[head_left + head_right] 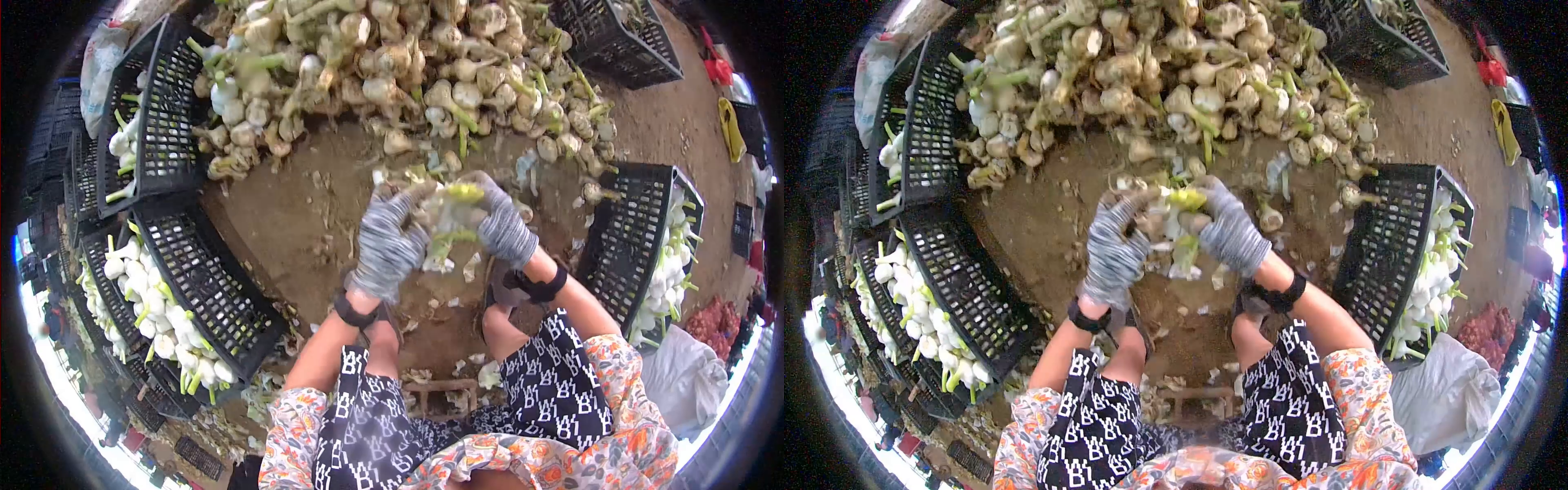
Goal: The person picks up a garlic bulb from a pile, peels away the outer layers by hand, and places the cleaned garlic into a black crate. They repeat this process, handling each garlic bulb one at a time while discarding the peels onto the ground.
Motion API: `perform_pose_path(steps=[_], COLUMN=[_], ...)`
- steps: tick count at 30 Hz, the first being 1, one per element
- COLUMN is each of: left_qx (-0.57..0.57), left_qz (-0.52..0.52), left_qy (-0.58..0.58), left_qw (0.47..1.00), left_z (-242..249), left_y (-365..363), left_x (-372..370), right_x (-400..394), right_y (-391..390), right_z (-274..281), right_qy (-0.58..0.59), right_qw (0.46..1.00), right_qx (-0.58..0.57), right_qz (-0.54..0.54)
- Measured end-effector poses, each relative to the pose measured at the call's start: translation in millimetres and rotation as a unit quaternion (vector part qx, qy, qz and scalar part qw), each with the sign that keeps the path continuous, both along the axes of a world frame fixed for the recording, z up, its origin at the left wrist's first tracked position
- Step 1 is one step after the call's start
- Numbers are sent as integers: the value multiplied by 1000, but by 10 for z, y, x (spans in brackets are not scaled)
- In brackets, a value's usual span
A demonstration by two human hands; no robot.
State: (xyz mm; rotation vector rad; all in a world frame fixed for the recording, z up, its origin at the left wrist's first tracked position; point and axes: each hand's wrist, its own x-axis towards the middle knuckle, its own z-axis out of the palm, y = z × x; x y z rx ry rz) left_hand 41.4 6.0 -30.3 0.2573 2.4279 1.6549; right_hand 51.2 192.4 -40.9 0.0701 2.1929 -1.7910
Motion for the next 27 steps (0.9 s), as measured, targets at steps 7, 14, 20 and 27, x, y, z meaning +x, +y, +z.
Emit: perform_pose_path(steps=[7, 14, 20, 27], left_qx=[205, 273, 274, 360], left_qz=[-3, 27, -16, -75], left_qy=[-290, -312, -236, -215], left_qw=[935, 910, 932, 905], left_z=[-49, -59, -18, -55], left_y=[-24, -76, -95, -163], left_x=[-178, -182, -189, -172], right_x=[-5, -94, -93, -156], right_y=[-53, 105, 51, 35], right_z=[286, 10, 94, 77], right_qy=[-64, 38, -109, -378], right_qw=[992, 998, 949, 811], right_qx=[-96, -40, -285, -387], right_qz=[-54, 44, -75, -223])
